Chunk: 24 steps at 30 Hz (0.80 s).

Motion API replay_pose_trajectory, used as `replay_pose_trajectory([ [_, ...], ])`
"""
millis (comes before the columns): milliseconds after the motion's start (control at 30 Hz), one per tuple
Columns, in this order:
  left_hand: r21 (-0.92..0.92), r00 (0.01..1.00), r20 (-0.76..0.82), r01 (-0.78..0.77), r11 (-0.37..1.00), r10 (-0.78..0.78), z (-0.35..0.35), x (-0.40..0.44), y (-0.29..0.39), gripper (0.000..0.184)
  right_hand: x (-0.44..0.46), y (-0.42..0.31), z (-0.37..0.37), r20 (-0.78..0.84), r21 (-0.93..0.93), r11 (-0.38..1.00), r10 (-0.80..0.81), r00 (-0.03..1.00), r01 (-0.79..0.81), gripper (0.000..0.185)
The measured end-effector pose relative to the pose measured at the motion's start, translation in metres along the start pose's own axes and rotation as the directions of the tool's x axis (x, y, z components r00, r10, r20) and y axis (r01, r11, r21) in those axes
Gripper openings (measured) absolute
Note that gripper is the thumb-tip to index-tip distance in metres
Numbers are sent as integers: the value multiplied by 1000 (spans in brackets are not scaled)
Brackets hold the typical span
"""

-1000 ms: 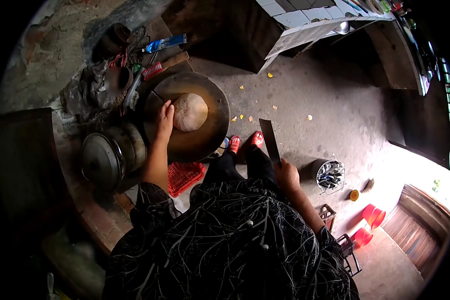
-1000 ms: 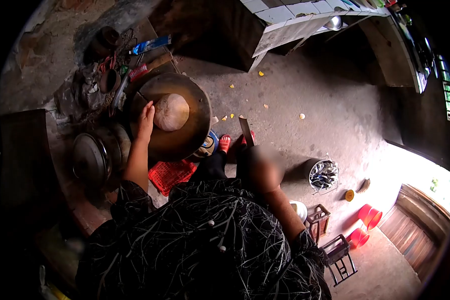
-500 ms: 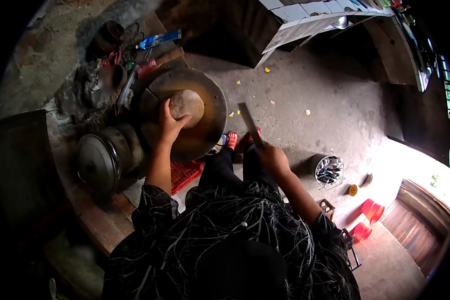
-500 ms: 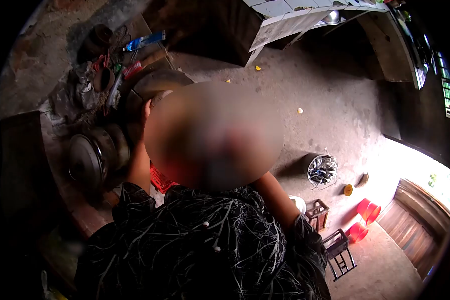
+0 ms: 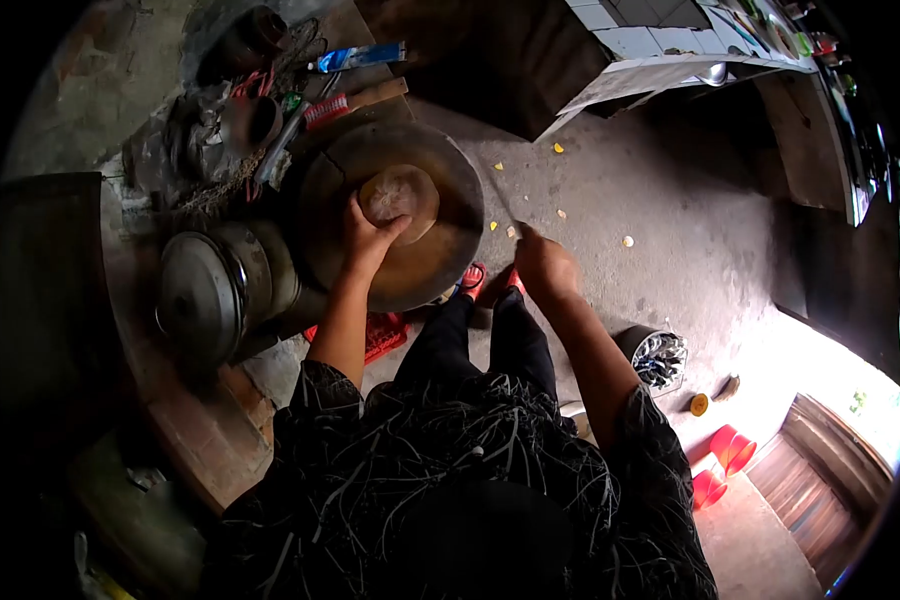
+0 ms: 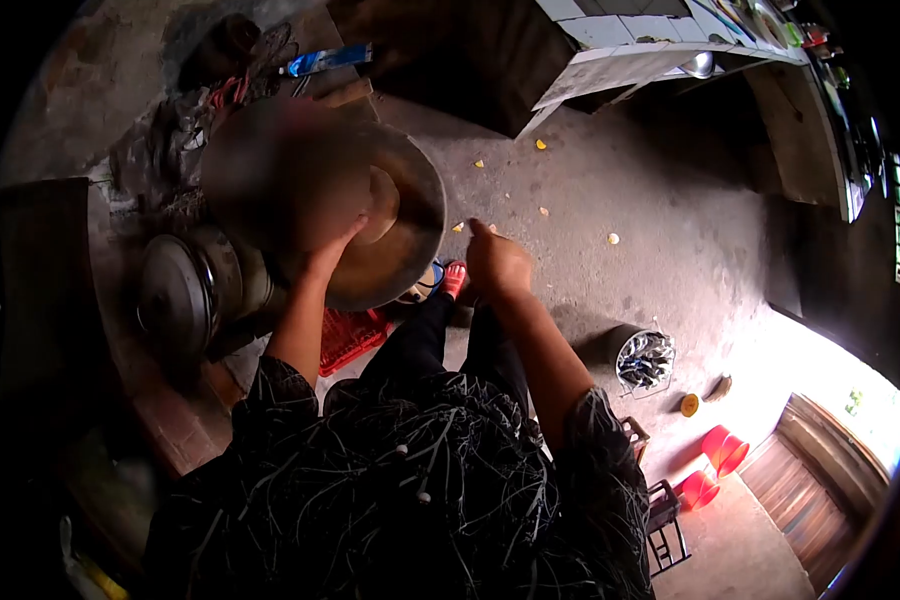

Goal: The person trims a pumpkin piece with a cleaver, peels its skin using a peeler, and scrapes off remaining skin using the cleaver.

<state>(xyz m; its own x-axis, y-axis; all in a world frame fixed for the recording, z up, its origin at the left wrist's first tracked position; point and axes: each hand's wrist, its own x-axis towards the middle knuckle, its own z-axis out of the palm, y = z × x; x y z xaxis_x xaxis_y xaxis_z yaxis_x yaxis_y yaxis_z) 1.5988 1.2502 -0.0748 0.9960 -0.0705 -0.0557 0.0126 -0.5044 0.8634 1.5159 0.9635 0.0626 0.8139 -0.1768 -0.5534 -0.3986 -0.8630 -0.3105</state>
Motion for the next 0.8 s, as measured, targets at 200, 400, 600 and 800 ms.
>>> replay_pose_trajectory([
  [200,-82,995,-42,85,993,-89,-5,-6,38,99,27,-55,2,44,15,988,-155,987,155,38],
  [400,-43,995,-8,104,994,-104,-8,-13,47,96,22,-47,38,24,153,975,-169,985,164,35],
  [600,151,968,252,-24,988,-15,-19,-29,72,97,-27,10,72,-61,127,965,-223,973,229,29],
  [800,280,907,422,-142,950,11,-21,-33,79,104,-70,13,46,-137,174,982,-44,990,68,35],
])
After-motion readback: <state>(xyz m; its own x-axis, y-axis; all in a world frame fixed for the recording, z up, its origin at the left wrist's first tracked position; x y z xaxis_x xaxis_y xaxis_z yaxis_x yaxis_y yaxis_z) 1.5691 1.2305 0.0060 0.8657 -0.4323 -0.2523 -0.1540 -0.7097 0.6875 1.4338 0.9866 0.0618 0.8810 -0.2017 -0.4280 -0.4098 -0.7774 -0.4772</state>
